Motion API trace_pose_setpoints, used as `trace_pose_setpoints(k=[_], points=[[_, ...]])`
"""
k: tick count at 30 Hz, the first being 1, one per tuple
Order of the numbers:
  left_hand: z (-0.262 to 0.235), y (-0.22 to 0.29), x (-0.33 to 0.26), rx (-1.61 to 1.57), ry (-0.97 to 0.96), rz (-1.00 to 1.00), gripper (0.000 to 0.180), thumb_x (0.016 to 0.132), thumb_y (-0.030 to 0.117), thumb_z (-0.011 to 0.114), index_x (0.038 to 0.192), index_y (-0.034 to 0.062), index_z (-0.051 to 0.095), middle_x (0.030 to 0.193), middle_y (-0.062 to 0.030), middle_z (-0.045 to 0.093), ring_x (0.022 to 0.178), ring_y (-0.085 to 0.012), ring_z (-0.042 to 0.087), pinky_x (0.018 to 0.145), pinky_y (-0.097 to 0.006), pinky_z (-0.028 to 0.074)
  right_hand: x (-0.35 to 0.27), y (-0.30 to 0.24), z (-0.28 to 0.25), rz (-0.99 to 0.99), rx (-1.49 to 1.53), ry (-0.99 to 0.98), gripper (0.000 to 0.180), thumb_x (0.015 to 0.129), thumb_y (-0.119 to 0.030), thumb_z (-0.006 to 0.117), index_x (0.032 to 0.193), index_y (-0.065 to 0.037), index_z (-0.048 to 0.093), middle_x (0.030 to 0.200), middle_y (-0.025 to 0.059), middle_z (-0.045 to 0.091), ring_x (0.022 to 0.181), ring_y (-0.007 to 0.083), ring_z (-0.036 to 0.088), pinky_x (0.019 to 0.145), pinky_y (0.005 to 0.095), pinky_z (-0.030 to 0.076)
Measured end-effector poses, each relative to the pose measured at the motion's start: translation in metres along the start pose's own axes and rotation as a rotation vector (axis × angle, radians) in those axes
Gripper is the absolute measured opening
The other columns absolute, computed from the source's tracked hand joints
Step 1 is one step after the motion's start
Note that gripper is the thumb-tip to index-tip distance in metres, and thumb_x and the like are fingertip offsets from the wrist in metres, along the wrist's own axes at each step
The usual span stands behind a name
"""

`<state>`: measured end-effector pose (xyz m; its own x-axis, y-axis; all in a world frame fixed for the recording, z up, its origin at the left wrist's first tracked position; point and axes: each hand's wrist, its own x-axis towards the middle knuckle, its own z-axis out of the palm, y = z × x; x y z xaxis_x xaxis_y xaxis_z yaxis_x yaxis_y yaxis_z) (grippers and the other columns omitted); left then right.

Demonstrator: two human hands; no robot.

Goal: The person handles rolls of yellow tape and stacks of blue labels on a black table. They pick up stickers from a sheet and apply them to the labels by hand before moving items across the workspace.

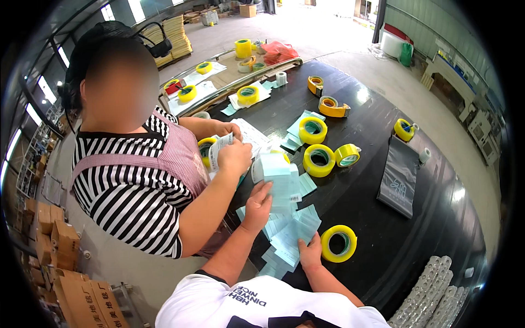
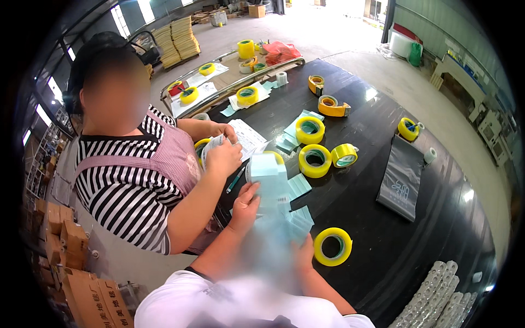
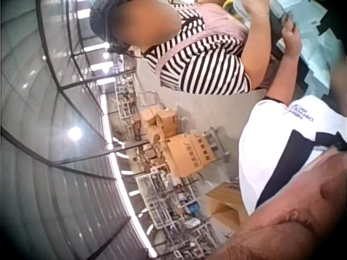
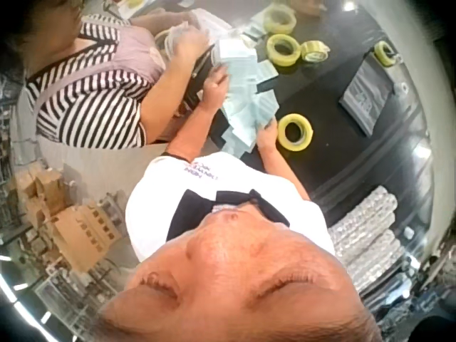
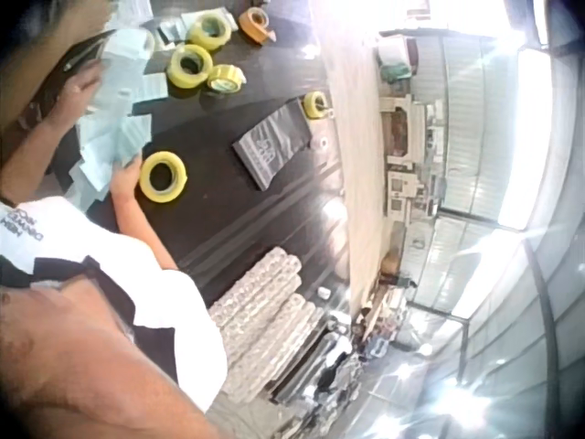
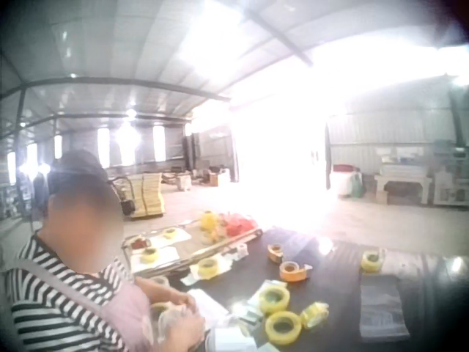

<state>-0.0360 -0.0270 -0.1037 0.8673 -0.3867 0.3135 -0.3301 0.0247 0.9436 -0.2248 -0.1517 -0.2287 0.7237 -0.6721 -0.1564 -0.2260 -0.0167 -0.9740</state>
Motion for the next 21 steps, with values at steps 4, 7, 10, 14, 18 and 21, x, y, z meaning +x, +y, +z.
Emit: trace_pose_setpoints(k=[4,7,10,14,18,21], points=[[0.004,0.005,-0.006,0.296,-0.016,0.326,0.049,0.089,-0.004,0.057,0.138,-0.0004,0.051,0.141,-0.0189,0.048,0.128,-0.0338,0.048,0.107,-0.037,0.038,0.001,-0.009,-0.001,-0.014,0.122,-0.072,0.050,0.085,0.007,0.060,0.132,0.000,0.046,0.125,0.0105,0.059,0.117,0.0212,0.057,0.103,0.0327,0.041],[0.011,0.003,-0.008,0.257,-0.027,0.281,0.059,0.088,-0.001,0.059,0.144,-0.0016,0.041,0.146,-0.0228,0.040,0.133,-0.0374,0.041,0.109,-0.039,0.035,0.000,-0.015,-0.002,-0.052,0.084,-0.075,0.050,0.085,0.006,0.060,0.132,0.000,0.046,0.124,0.0110,0.059,0.115,0.0208,0.058,0.101,0.0319,0.043],[0.014,-0.008,-0.003,0.203,0.010,0.254,0.066,0.087,0.000,0.061,0.148,-0.0026,0.034,0.148,-0.0242,0.034,0.134,-0.0357,0.039,0.105,-0.037,0.039,0.008,0.023,-0.002,-0.039,-0.023,-0.015,0.051,0.085,0.007,0.060,0.133,0.000,0.045,0.123,0.0116,0.059,0.115,0.0207,0.058,0.099,0.0323,0.044],[0.019,-0.014,0.002,0.108,0.036,0.179,0.067,0.087,0.000,0.061,0.148,-0.0032,0.032,0.148,-0.0230,0.032,0.132,-0.0326,0.040,0.101,-0.035,0.043,0.015,0.050,-0.002,-0.069,-0.051,0.015,0.052,0.085,0.006,0.060,0.134,0.000,0.044,0.124,0.0130,0.059,0.114,0.0214,0.058,0.098,0.0326,0.045],[0.016,-0.024,0.004,0.083,0.064,-0.013,0.068,0.087,0.001,0.063,0.148,-0.0045,0.032,0.145,-0.0231,0.034,0.130,-0.0320,0.041,0.100,-0.034,0.042,0.000,-0.007,-0.002,-0.087,-0.086,-0.037,0.055,0.085,0.007,0.059,0.136,0.001,0.043,0.123,0.0150,0.059,0.115,0.0243,0.058,0.097,0.0349,0.045],[0.009,-0.057,0.010,0.292,0.131,0.147,0.068,0.087,0.002,0.064,0.147,-0.0057,0.032,0.143,-0.0222,0.036,0.130,-0.0314,0.041,0.102,-0.034,0.041,0.008,-0.076,-0.002,-0.289,-0.239,-0.013,0.057,0.083,0.006,0.059,0.138,0.001,0.044,0.121,0.0188,0.060,0.114,0.0302,0.059,0.097,0.0379,0.045]])
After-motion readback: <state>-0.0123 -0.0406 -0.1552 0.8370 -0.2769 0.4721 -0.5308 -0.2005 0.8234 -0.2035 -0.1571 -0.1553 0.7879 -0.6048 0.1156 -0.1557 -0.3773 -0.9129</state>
